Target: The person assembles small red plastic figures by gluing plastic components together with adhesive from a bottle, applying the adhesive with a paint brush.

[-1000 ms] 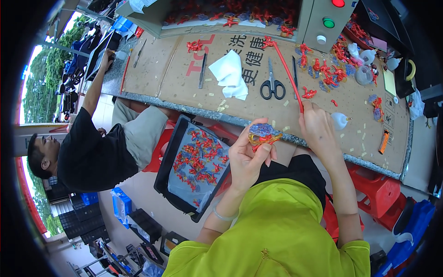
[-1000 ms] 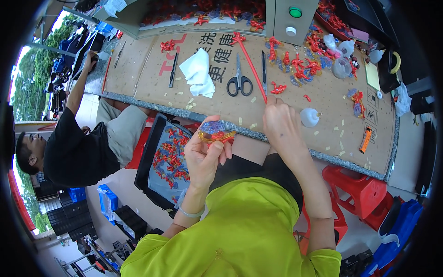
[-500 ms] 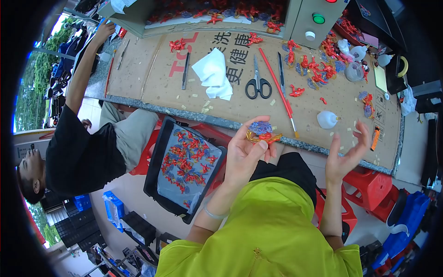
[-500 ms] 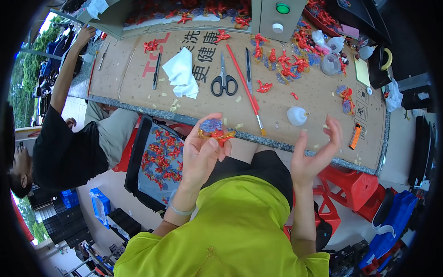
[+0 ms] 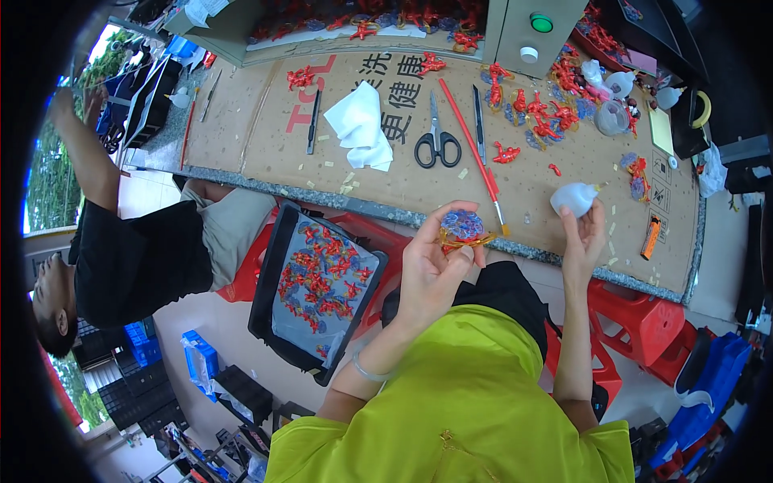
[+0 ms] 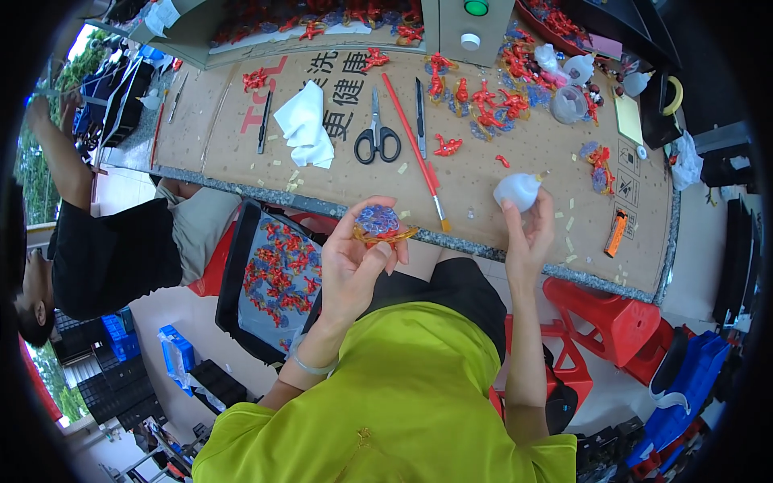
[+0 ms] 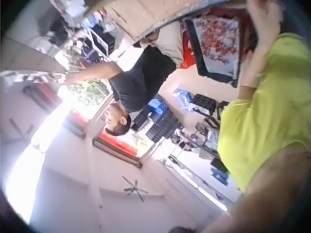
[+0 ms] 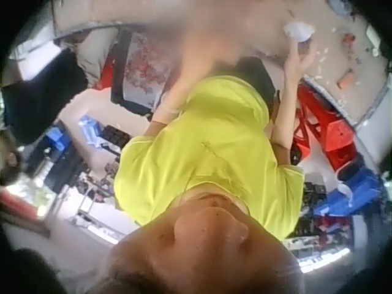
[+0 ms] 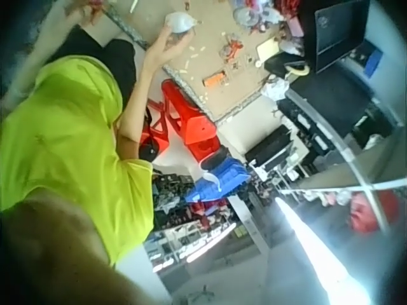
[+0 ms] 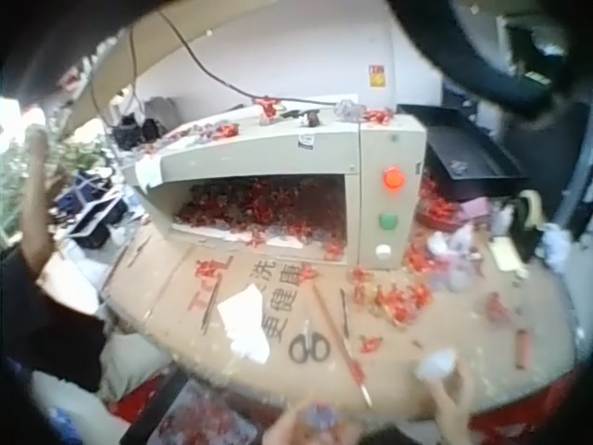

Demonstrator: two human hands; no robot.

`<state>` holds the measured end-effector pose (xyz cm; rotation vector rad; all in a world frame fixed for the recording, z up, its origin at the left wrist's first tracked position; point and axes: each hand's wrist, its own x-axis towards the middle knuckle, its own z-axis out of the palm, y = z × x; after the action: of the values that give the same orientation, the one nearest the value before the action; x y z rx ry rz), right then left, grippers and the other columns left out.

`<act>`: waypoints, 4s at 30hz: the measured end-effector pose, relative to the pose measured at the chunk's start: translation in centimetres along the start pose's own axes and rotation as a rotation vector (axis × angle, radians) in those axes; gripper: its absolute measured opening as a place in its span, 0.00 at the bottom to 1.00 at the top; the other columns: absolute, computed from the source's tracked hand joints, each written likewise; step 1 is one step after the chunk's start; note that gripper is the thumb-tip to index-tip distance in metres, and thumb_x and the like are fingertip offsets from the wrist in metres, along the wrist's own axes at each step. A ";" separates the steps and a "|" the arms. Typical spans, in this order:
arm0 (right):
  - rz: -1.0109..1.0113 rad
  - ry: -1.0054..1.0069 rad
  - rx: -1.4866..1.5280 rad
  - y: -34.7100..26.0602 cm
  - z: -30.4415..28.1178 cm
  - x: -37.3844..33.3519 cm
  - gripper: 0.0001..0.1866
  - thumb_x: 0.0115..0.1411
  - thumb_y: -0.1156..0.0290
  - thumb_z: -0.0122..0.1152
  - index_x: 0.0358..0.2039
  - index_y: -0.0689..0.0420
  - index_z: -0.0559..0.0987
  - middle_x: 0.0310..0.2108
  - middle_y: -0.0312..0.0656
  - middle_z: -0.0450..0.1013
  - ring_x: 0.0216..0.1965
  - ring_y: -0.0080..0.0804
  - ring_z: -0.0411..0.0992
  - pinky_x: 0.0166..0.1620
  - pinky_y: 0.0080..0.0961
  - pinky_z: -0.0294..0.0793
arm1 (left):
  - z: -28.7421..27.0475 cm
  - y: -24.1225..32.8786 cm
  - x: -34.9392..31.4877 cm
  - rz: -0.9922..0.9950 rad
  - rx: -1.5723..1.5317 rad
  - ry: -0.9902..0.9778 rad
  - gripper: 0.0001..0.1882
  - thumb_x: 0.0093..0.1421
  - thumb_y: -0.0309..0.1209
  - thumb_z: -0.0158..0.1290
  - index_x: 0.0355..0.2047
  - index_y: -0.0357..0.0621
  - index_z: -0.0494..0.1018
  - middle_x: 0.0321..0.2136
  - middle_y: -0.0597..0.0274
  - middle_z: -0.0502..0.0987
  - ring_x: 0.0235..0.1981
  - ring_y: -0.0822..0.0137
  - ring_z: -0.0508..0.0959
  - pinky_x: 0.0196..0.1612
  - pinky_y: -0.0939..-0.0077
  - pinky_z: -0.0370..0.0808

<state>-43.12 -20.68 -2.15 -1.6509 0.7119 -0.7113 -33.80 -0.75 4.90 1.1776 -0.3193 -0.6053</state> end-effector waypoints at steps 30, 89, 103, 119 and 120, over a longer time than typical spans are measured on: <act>0.011 -0.205 0.166 -10.5 -0.4 -3.6 0.14 0.46 0.71 0.68 0.30 0.64 0.75 0.26 0.37 0.74 0.27 0.17 0.70 0.30 0.13 0.65 | 0.7 1.0 -0.2 0.015 0.344 0.021 0.24 0.52 0.12 0.42 0.52 0.32 0.64 0.34 0.63 0.72 0.30 0.78 0.72 0.35 0.86 0.72; -0.155 -0.073 -0.216 -0.1 -8.5 3.3 0.20 0.43 0.80 0.66 0.40 0.63 0.77 0.37 0.43 0.74 0.39 0.33 0.72 0.45 0.25 0.69 | 0.2 0.6 -0.1 -0.135 0.286 0.063 0.22 0.54 0.14 0.41 0.52 0.30 0.65 0.26 0.59 0.74 0.21 0.78 0.71 0.21 0.89 0.65; -0.017 0.514 -0.887 1.9 -16.4 2.3 0.20 0.51 0.74 0.62 0.44 0.67 0.71 0.38 0.54 0.70 0.41 0.51 0.69 0.45 0.37 0.69 | 3.2 -0.7 -0.5 -0.109 0.352 0.114 0.21 0.56 0.16 0.41 0.51 0.31 0.66 0.20 0.61 0.73 0.17 0.78 0.67 0.21 0.90 0.62; 0.254 0.205 0.142 -3.9 -12.3 2.4 0.22 0.61 0.57 0.53 0.25 0.65 0.78 0.16 0.33 0.68 0.19 0.17 0.62 0.21 0.16 0.57 | 3.6 -1.5 -0.5 -0.140 0.306 0.126 0.23 0.53 0.14 0.39 0.51 0.29 0.66 0.21 0.59 0.73 0.17 0.78 0.68 0.21 0.90 0.63; 0.254 0.200 0.139 -3.9 -12.0 2.5 0.22 0.61 0.57 0.53 0.25 0.65 0.78 0.16 0.33 0.68 0.19 0.17 0.62 0.21 0.16 0.57 | 3.7 -1.4 -0.5 -0.135 0.308 0.122 0.23 0.53 0.14 0.39 0.51 0.29 0.66 0.21 0.58 0.73 0.17 0.77 0.68 0.20 0.90 0.63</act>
<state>-50.48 -29.37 3.93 -1.3451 0.9736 -0.7308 -36.59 -3.65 4.95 1.5354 -0.2350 -0.6126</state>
